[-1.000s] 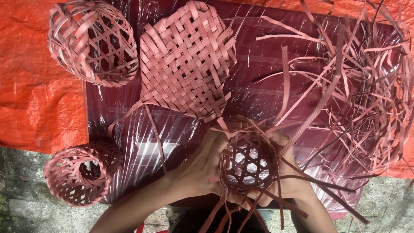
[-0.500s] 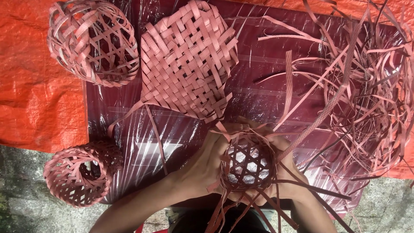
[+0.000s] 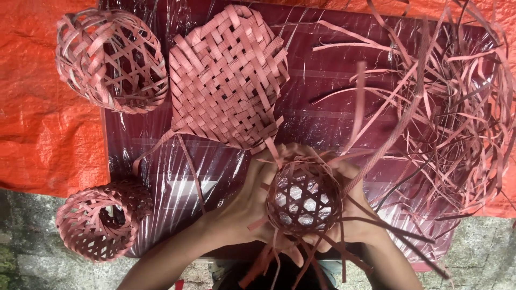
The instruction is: The person is weaving thin pink strips together to form a small basket on a table.
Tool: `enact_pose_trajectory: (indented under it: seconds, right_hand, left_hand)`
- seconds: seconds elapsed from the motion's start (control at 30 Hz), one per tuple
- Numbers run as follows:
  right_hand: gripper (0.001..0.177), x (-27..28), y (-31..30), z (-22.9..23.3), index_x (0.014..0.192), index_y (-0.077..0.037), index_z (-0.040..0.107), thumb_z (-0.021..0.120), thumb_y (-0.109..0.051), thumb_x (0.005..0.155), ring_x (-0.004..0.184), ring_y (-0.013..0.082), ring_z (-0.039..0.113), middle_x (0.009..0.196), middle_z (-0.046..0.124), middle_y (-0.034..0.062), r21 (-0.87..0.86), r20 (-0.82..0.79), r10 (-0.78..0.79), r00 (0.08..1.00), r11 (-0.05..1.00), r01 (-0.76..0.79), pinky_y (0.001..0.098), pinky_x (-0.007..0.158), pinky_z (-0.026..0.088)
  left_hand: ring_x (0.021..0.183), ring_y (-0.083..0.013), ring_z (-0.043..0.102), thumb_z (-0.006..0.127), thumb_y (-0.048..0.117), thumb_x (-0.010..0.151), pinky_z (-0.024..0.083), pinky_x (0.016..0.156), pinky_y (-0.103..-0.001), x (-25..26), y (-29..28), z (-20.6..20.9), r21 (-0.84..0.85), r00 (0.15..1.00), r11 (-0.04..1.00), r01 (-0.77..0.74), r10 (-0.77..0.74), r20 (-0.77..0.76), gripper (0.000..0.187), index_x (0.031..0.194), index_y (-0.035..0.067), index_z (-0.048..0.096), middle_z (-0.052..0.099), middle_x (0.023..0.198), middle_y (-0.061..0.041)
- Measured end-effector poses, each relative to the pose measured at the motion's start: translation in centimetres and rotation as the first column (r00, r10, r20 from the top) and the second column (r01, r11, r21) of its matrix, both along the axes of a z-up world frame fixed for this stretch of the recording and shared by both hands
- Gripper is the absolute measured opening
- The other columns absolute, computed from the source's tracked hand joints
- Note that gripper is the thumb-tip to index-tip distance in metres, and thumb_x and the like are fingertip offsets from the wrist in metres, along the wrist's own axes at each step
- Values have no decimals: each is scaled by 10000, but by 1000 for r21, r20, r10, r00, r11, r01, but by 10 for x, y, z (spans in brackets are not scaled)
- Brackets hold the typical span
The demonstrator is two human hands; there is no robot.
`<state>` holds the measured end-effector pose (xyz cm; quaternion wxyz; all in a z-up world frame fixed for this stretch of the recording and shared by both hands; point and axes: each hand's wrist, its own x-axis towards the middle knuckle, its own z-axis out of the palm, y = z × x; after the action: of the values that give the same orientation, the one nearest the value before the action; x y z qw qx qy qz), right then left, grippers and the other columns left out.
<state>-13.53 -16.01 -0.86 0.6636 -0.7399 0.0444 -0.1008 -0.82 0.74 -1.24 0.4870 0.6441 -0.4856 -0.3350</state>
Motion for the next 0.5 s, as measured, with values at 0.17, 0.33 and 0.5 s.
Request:
enact_pose_trajectory:
  seconds: [0.17,0.33,0.5]
  right_hand:
    - [1195,3,-89,-159,1404,-45,2,807,-414,603,1301,334,315,1455,92,195,460,265,631,729,582,-671,465,1091,321]
    - [807,3,-94,-144,1418,-317,122,484,-602,756,1343,331,140,1449,126,93,-166,429,512,744,855,-492,584,1120,136]
    - [295,-18,-76,-176,1232,-130,455,390,-162,945,1164,238,505,1264,492,78,-93,162,346,924,938,-334,376,1054,400]
  left_hand:
    - [1329,-400,191,806,-87,596,266,1020,-630,16,6,9,7,995,996,84,-84,-51,1231,1400,231,-70,32,1398,-260]
    - [1392,-367,151,741,333,592,175,1137,-642,27,-2,20,-250,987,958,139,-155,-46,1070,1419,169,82,66,1465,-169]
    - [1399,-285,183,655,327,785,189,1212,-579,32,0,24,-416,964,893,170,-238,-117,798,1418,200,185,156,1470,-74]
